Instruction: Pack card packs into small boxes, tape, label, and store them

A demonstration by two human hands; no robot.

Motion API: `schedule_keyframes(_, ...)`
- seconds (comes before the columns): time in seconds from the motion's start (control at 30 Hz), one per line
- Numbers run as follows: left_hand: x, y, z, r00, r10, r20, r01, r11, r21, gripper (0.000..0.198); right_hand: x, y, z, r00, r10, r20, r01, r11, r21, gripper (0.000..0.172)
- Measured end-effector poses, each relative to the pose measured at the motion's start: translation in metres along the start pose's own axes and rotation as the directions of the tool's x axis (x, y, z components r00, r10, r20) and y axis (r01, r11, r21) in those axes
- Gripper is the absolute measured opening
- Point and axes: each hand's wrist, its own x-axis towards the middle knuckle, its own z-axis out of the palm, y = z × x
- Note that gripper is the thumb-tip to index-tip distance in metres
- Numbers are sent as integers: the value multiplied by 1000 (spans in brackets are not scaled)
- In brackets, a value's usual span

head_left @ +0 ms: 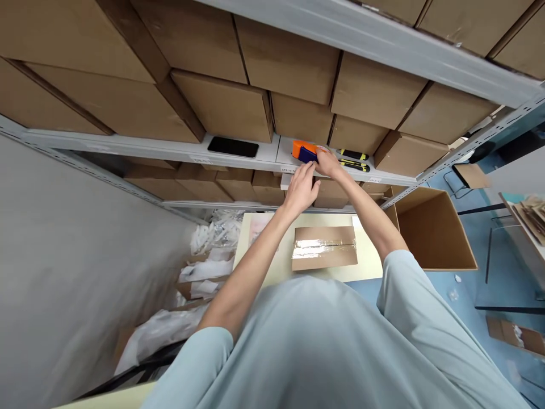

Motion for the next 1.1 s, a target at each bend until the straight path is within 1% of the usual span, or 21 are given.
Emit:
schedule_keyframes(0.07,-10,5,-4,1000,25,10,-25,1000,-5,60,15,-3,2,998,46,45,-44,998,-41,50)
schedule_keyframes(0.13,-26,11,-6,1000,25,17,-25,1000,-18,57,26,-3,5,995,75,69,-71,996,-60,51)
schedule_keyframes(0.23,-57,12,-3,999,-32,21,33,998,-51,55,36,1,11,997,64,49,-62,997,-40,57)
schedule_keyframes(0.3,-82,6,2,995,-92,25,94,993,-73,55,32,7,15,999,42,-6,-42,999,-21,63)
schedule_keyframes(0.37,-112,-6,6,985,-174,14,175,980,-91,57,12,18,20,995,30,-100,-29,1000,11,69)
schedule_keyframes(0.43,-150,-20,9,956,-293,-14,290,951,-108,59,-29,32,30,980,51,-192,-38,997,71,76)
schedule_keyframes(0.5,-190,-31,13,901,-433,-30,425,895,-136,64,-89,49,47,973,105,-204,-77,987,140,83)
schedule_keyframes(0.57,-227,-34,18,834,-551,-11,540,822,-179,75,-160,64,72,965,198,-174,-155,960,234,87)
schedule_keyframes(0.6,-242,-33,21,806,-591,10,580,788,-204,81,-196,70,87,955,255,-148,-205,936,286,86)
schedule_keyframes(0.67,-262,-26,27,772,-633,60,625,737,-259,92,-256,76,118,932,356,-64,-308,875,374,86)
schedule_keyframes(0.73,-271,-16,34,761,-641,104,638,709,-301,99,-297,75,149,912,407,44,-382,806,452,91)
schedule_keyframes(0.8,-273,-6,41,756,-642,131,648,701,-298,102,-317,70,173,903,404,145,-418,750,513,95)
schedule_keyframes(0.87,-271,1,49,746,-651,137,663,711,-233,101,-320,63,189,901,385,200,-429,723,541,97)
schedule_keyframes(1.0,-267,9,65,738,-670,74,675,733,-87,100,-309,57,204,878,434,200,-472,719,510,105)
schedule_keyframes(1.07,-264,9,70,742,-669,53,671,739,-60,102,-306,60,210,863,459,210,-496,697,518,107)
schedule_keyframes(1.1,-262,9,72,745,-664,70,667,742,-65,103,-307,62,215,865,454,213,-491,678,547,107)
